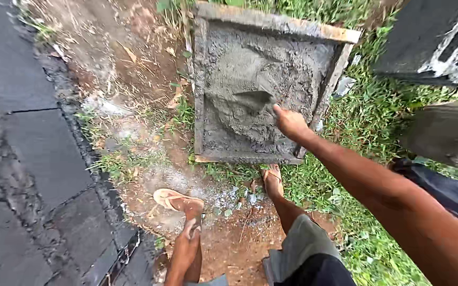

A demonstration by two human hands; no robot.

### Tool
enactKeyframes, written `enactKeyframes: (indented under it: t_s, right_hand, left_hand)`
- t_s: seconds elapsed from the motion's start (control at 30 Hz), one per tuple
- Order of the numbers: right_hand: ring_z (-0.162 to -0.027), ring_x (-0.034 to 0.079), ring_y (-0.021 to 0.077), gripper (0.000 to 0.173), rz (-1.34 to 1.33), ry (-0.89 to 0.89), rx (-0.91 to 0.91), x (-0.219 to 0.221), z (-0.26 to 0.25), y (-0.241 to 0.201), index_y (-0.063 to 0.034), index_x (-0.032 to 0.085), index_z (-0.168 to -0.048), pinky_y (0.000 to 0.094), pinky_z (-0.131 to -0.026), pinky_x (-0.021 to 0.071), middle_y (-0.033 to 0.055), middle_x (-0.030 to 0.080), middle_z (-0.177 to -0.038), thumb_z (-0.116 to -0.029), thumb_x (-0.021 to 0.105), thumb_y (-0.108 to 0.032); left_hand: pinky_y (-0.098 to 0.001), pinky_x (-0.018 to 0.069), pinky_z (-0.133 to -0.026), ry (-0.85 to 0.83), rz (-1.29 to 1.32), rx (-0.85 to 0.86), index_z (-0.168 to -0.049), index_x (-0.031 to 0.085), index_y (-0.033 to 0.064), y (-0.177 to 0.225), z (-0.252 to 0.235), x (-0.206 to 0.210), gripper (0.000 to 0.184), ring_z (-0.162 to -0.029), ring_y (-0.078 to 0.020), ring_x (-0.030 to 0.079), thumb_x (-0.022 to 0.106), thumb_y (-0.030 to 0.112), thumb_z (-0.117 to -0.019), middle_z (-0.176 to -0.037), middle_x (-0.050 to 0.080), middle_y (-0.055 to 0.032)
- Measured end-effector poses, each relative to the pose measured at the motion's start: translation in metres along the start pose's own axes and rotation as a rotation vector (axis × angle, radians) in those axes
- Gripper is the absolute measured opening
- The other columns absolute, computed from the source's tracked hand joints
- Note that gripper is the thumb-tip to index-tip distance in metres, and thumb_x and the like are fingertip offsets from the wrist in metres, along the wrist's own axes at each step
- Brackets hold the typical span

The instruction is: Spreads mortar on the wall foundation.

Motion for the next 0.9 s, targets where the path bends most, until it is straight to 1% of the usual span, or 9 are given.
enactKeyframes:
  t_s: [0.13,0.2,0.33,0.4,0.53,0.6,0.73,0.8,0.9]
  right_hand:
    - [-0.099,0.067,0.0548,0.048,-0.199,0.089,0.331,-0.003,0.057,0.055,-0.0079,0.051,-0.142,0.0742,-0.078,0.0509,0.0315,0.068,-0.109,-0.1064,0.054,-0.040]
    - [-0.108,0.064,0.0563,0.053,-0.256,0.038,0.442,-0.003,0.036,0.055,-0.0033,0.045,-0.148,0.0740,-0.088,0.0496,0.0356,0.065,-0.116,-0.1041,0.059,-0.031]
    - [-0.112,0.064,0.0520,0.053,-0.312,-0.230,0.238,0.026,-0.022,-0.050,-0.0013,0.051,-0.145,0.0709,-0.093,0.0502,0.0336,0.064,-0.124,-0.0973,0.067,-0.017]
    - [-0.087,0.066,0.0382,0.041,-0.516,-0.322,0.236,0.046,-0.024,-0.083,-0.0023,0.055,-0.139,0.0573,-0.076,0.0552,0.0269,0.065,-0.112,-0.1028,0.062,-0.020]
    - [-0.057,0.050,0.0177,0.037,-0.863,-0.255,0.268,0.049,0.038,-0.109,-0.0101,0.053,-0.137,0.0365,-0.051,0.0473,0.0121,0.058,-0.086,-0.1041,0.060,-0.024]
    - [-0.060,0.052,0.0185,0.041,-0.863,-0.193,0.276,0.028,0.080,-0.122,-0.0123,0.049,-0.142,0.0378,-0.055,0.0492,0.0123,0.059,-0.088,-0.1047,0.059,-0.024]
    - [-0.084,0.066,0.0309,0.049,-0.635,-0.077,0.207,-0.055,0.179,-0.171,-0.0031,0.051,-0.144,0.0520,-0.077,0.0578,0.0232,0.065,-0.110,-0.0989,0.062,-0.020]
    - [-0.083,0.066,0.0316,0.048,-0.537,-0.098,0.166,-0.097,0.227,-0.225,0.0020,0.049,-0.144,0.0529,-0.076,0.0575,0.0253,0.065,-0.110,-0.0998,0.062,-0.014]
    - [-0.068,0.059,0.0230,0.047,-0.403,-0.178,0.102,-0.137,0.269,-0.310,0.0014,0.046,-0.144,0.0448,-0.062,0.0539,0.0194,0.062,-0.096,-0.1006,0.059,-0.009]
  left_hand:
    - [-0.0555,0.0466,-0.111,-0.109,-0.158,-0.040,-0.145,0.056,0.0062,-0.022,-0.015,-0.012,0.044,-0.127,-0.0340,0.063,0.058,0.021,-0.1038,-0.136,0.065,-0.0198]
    - [-0.0591,0.0473,-0.109,-0.082,-0.189,0.003,-0.144,0.057,0.0050,-0.017,-0.020,-0.027,0.044,-0.123,-0.0372,0.064,0.058,0.021,-0.1032,-0.131,0.067,-0.0216]
    - [-0.0492,0.0530,-0.104,0.047,0.093,0.129,-0.143,0.056,0.0014,0.006,-0.014,-0.053,0.043,-0.119,-0.0279,0.066,0.055,0.018,-0.1034,-0.134,0.065,-0.0183]
    - [-0.0463,0.0547,-0.102,0.044,0.188,0.157,-0.143,0.056,0.0018,0.005,-0.012,-0.062,0.043,-0.117,-0.0241,0.068,0.055,0.018,-0.1027,-0.133,0.066,-0.0162]
    - [-0.0480,0.0514,-0.107,0.088,0.236,0.138,-0.144,0.055,0.0018,-0.038,-0.003,-0.086,0.043,-0.122,-0.0262,0.065,0.056,0.015,-0.1033,-0.136,0.065,-0.0174]
    - [-0.0518,0.0465,-0.112,0.148,0.236,0.129,-0.144,0.055,-0.0010,-0.056,0.011,-0.108,0.043,-0.129,-0.0315,0.061,0.058,0.013,-0.1027,-0.138,0.063,-0.0213]
    - [-0.0516,0.0443,-0.114,0.252,0.372,0.195,-0.142,0.055,-0.0040,-0.070,0.068,-0.177,0.043,-0.130,-0.0348,0.060,0.058,0.014,-0.1029,-0.138,0.061,-0.0253]
    - [-0.0477,0.0448,-0.115,0.249,0.437,0.233,-0.141,0.058,-0.0024,-0.079,0.107,-0.217,0.041,-0.130,-0.0317,0.060,0.059,0.015,-0.1028,-0.137,0.063,-0.0229]
    - [-0.0459,0.0456,-0.114,0.212,0.457,0.286,-0.142,0.058,0.0022,-0.111,0.150,-0.275,0.042,-0.129,-0.0277,0.061,0.057,0.019,-0.1037,-0.138,0.064,-0.0184]
Point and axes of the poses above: each hand's wrist, its own z-axis away from the middle knuckle, its own x-axis out of the palm, y = z × x, the point moved 2 cm from there along -z, towards the middle knuckle
